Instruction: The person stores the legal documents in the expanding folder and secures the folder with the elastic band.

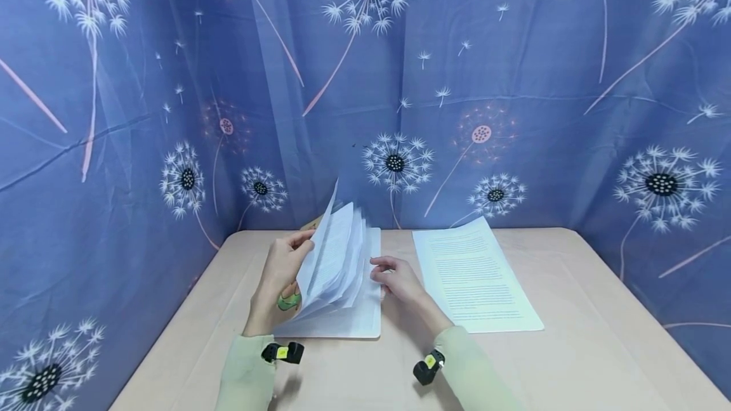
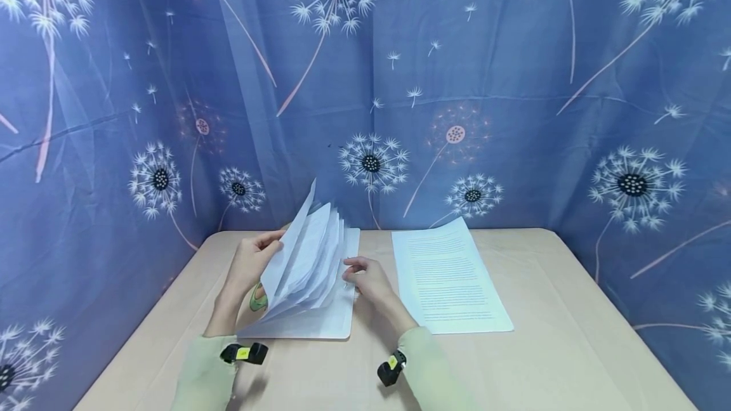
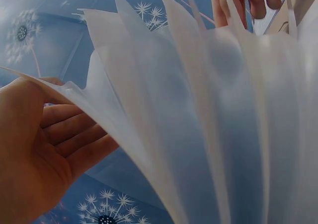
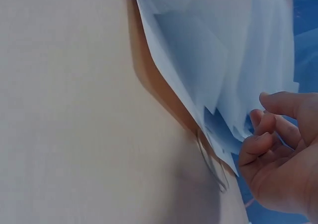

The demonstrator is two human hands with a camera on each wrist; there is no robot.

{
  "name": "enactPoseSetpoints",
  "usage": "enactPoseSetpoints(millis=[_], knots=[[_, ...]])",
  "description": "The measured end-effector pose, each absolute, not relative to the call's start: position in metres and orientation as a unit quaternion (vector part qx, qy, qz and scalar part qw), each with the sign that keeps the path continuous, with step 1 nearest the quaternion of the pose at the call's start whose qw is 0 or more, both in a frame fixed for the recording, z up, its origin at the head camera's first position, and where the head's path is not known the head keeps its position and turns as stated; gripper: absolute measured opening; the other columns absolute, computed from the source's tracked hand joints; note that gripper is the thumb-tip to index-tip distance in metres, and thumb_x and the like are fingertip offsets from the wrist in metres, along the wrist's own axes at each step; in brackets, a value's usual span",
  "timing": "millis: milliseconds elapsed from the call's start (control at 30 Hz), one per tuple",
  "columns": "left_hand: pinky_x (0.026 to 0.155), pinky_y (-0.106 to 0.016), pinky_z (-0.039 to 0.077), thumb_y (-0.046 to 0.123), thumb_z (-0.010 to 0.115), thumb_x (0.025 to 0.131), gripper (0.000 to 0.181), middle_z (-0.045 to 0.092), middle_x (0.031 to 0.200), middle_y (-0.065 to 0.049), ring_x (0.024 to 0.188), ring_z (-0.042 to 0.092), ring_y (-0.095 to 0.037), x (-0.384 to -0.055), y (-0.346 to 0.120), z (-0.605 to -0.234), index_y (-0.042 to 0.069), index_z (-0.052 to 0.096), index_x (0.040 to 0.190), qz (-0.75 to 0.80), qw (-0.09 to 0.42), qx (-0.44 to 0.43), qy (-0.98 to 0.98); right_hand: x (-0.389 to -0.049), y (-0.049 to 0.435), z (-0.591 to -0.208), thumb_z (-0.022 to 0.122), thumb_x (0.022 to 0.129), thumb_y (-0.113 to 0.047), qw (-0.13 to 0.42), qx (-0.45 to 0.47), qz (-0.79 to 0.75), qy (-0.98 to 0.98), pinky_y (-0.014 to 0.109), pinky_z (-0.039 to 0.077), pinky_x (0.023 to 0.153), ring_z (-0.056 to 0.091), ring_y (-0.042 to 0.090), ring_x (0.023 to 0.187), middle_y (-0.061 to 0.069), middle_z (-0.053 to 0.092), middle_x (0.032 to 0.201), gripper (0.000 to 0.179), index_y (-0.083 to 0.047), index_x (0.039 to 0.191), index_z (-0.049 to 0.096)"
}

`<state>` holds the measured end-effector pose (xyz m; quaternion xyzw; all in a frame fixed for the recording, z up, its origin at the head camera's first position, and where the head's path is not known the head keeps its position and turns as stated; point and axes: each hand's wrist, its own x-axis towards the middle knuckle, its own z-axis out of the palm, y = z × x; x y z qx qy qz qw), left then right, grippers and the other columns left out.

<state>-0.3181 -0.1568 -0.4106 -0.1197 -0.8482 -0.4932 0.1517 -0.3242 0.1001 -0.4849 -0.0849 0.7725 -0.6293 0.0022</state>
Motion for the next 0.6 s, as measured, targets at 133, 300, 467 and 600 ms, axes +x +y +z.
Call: enactPoseSetpoints(millis=[133, 300, 467, 600], knots=[[0.079, -0.029, 0.05, 0.02, 0.056, 0.097, 0.033, 0.071, 0.12, -0.008, 0.09, 0.064, -0.014, -0.318, -0.157, -0.41, 0.01, 0.069, 0.126, -0.492, 0.154, -0.122, -0.848, -0.32, 0.115, -0.483, 0.064, 0.088, -0.003, -0.005, -0.074, -0.63, 0.773, 0.018, 0.034, 0.048, 0.042, 0.006, 0.055, 0.012, 0.063, 0.096, 0.038, 0.006, 0.125, 0.064], [0.072, -0.031, 0.046, 0.021, 0.055, 0.098, 0.034, 0.071, 0.119, -0.011, 0.059, 0.048, -0.011, -0.317, -0.158, -0.411, 0.01, 0.068, 0.128, -0.488, 0.157, -0.129, -0.849, -0.316, 0.135, -0.481, 0.063, 0.09, -0.004, -0.015, -0.053, -0.63, 0.775, 0.019, 0.033, 0.047, 0.04, 0.005, 0.053, 0.008, 0.063, 0.095, 0.035, 0.003, 0.124, 0.065], [0.072, -0.03, 0.045, 0.021, 0.055, 0.099, 0.033, 0.071, 0.12, -0.011, 0.06, 0.048, -0.014, -0.315, -0.158, -0.411, 0.011, 0.068, 0.128, -0.49, 0.154, -0.128, -0.849, -0.312, 0.154, -0.477, 0.064, 0.091, -0.008, -0.016, -0.043, -0.622, 0.782, 0.02, 0.032, 0.046, 0.039, 0.006, 0.052, 0.006, 0.061, 0.095, 0.034, 0.002, 0.123, 0.066], [0.072, -0.03, 0.045, 0.021, 0.055, 0.099, 0.034, 0.071, 0.121, -0.011, 0.062, 0.048, -0.017, -0.315, -0.156, -0.411, 0.011, 0.068, 0.128, -0.492, 0.15, -0.127, -0.848, -0.308, 0.17, -0.475, 0.064, 0.093, -0.012, -0.009, -0.036, -0.604, 0.796, 0.02, 0.034, 0.047, 0.043, 0.009, 0.056, 0.007, 0.061, 0.1, 0.035, -0.001, 0.126, 0.065]])
